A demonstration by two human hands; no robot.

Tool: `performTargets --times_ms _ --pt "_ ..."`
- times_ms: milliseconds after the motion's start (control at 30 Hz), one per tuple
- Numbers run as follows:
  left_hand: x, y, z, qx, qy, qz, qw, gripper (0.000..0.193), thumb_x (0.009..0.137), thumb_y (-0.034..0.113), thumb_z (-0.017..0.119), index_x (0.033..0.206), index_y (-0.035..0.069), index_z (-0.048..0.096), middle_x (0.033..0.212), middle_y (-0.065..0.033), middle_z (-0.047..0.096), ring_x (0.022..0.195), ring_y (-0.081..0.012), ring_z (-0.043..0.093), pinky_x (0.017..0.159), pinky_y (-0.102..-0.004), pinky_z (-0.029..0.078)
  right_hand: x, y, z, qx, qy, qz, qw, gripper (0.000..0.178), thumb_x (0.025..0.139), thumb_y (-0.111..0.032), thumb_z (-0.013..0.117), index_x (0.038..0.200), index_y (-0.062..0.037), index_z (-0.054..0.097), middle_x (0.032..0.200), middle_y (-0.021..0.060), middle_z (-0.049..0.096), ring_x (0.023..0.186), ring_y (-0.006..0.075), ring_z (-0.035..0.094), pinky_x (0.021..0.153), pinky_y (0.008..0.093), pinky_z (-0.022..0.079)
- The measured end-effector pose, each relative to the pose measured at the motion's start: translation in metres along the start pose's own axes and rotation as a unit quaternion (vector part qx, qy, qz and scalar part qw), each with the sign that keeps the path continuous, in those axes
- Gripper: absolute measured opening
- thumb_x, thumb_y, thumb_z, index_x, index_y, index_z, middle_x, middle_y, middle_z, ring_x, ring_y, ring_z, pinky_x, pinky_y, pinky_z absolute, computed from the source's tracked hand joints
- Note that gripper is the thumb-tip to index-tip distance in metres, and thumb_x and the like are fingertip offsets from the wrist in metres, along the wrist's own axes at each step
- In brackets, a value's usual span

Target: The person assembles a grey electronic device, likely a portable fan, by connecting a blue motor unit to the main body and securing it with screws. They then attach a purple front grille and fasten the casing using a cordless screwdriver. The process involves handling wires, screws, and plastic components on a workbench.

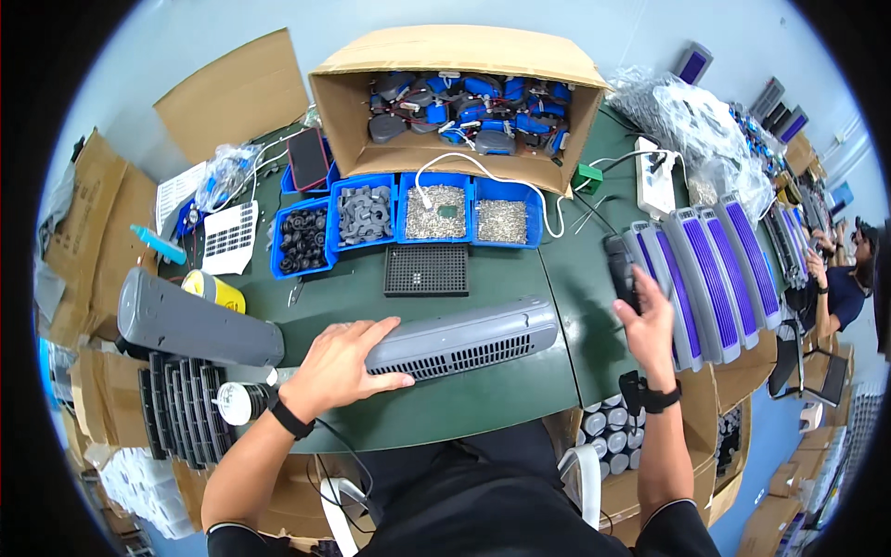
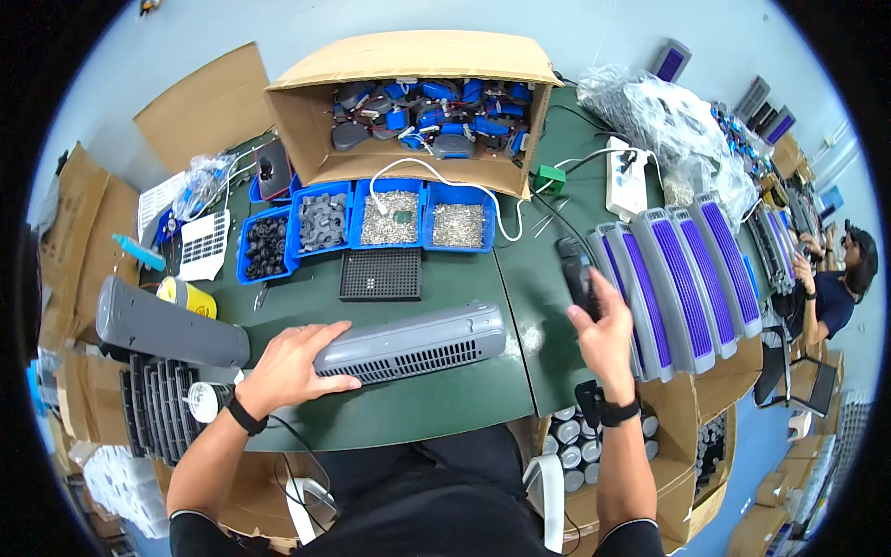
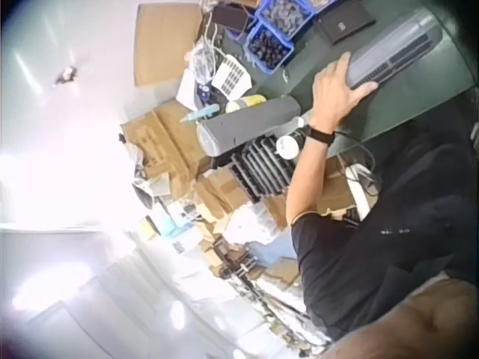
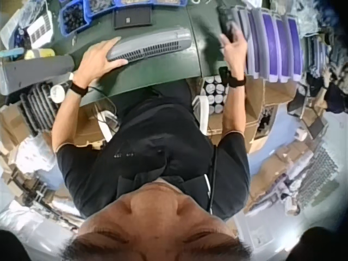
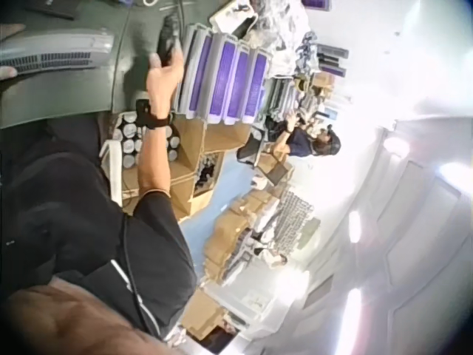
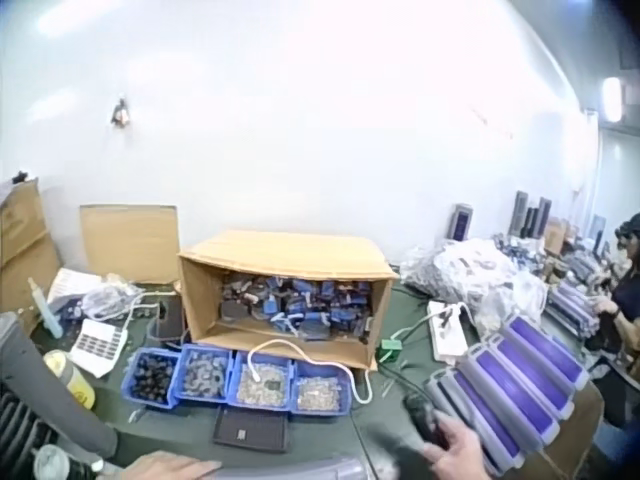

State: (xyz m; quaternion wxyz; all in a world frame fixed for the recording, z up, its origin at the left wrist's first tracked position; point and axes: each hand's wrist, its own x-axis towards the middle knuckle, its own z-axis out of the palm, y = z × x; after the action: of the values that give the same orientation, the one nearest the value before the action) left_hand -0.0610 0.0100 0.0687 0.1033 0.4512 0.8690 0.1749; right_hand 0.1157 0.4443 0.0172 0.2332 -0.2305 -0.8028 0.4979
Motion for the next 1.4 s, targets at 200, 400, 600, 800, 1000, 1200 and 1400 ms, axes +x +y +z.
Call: performTargets --times_ms 200,400,600,800,1000,1200,1400 --pt "0.024 0.008 0.02 0.002 0.027 0.044 0.999 0.092 0.075 0.065 0.083 0.143 0.008 0.059 0.117 -0.0213 0.071 0.103 -0.0427 0.069 0.095 -0.0521 0.053 -0.013 -0.117 -0.018 0.437 0.008 -0.05 0.898 0.036 0.097 -0.019 0.069 0.126 -0.0005 0.06 0.097 0.0061 0.056 0.085 0.0188 0.057 0.076 0.0368 0.053" --pt "0.036 0.023 0.015 -0.011 -0.022 -0.002 1.0 0.092 0.072 0.063 0.086 0.142 0.009 0.06 0.111 -0.0203 0.071 0.101 -0.041 0.069 0.09 -0.0521 0.055 -0.026 -0.13 0.024 0.406 -0.013 -0.177 0.896 0.015 0.096 -0.012 0.069 0.103 -0.003 0.059 0.111 0.0132 0.057 0.087 0.021 0.063 0.068 0.0356 0.058" --pt "0.036 0.021 0.018 -0.013 -0.008 0.01 1.0 0.089 0.072 0.062 0.086 0.139 0.01 0.061 0.108 -0.0191 0.07 0.1 -0.0397 0.069 0.088 -0.051 0.055 -0.034 -0.113 0.047 0.351 -0.002 -0.23 0.908 0.02 0.092 -0.006 0.073 0.104 -0.0016 0.059 0.114 0.0155 0.056 0.085 0.019 0.064 0.07 0.0342 0.058" --pt "0.037 0.023 0.015 -0.004 -0.013 0.005 1.0 0.088 0.072 0.062 0.086 0.139 0.01 0.061 0.108 -0.018 0.07 0.101 -0.0392 0.069 0.088 -0.0511 0.055 -0.044 -0.108 0.067 0.267 0.042 -0.211 0.939 0.021 0.086 0.002 0.077 0.101 -0.003 0.062 0.111 0.015 0.062 0.087 0.016 0.062 0.081 0.0321 0.054" --pt "0.033 0.019 0.017 -0.003 -0.01 0.002 1.0 0.091 0.071 0.063 0.086 0.14 0.01 0.061 0.11 -0.0185 0.07 0.101 -0.0388 0.069 0.087 -0.0508 0.056 -0.013 -0.136 0.062 0.247 -0.051 -0.038 0.967 0.021 0.085 -0.003 0.085 0.097 -0.0012 0.068 0.097 0.0093 0.072 0.09 0.0155 0.068 0.079 0.0308 0.054" --pt "0.039 0.023 0.014 -0.012 -0.018 -0.002 1.0 0.091 0.071 0.064 0.086 0.141 0.01 0.061 0.111 -0.0195 0.07 0.1 -0.0401 0.069 0.087 -0.05 0.056 -0.023 -0.11 0.072 0.288 -0.048 -0.138 0.946 0.026 0.081 0.004 0.082 0.097 -0.0019 0.062 0.11 0.0181 0.071 0.097 0.023 0.069 0.09 0.0396 0.056" --pt "0.036 0.023 0.014 -0.012 -0.018 -0.006 1.0 0.089 0.072 0.064 0.086 0.14 0.011 0.062 0.109 -0.0197 0.07 0.098 -0.0406 0.07 0.085 -0.0505 0.057 -0.023 -0.113 0.076 0.297 -0.065 -0.113 0.946 0.026 0.08 0.004 0.083 0.094 -0.003 0.062 0.112 0.0188 0.073 0.101 0.0242 0.071 0.089 0.0396 0.056"
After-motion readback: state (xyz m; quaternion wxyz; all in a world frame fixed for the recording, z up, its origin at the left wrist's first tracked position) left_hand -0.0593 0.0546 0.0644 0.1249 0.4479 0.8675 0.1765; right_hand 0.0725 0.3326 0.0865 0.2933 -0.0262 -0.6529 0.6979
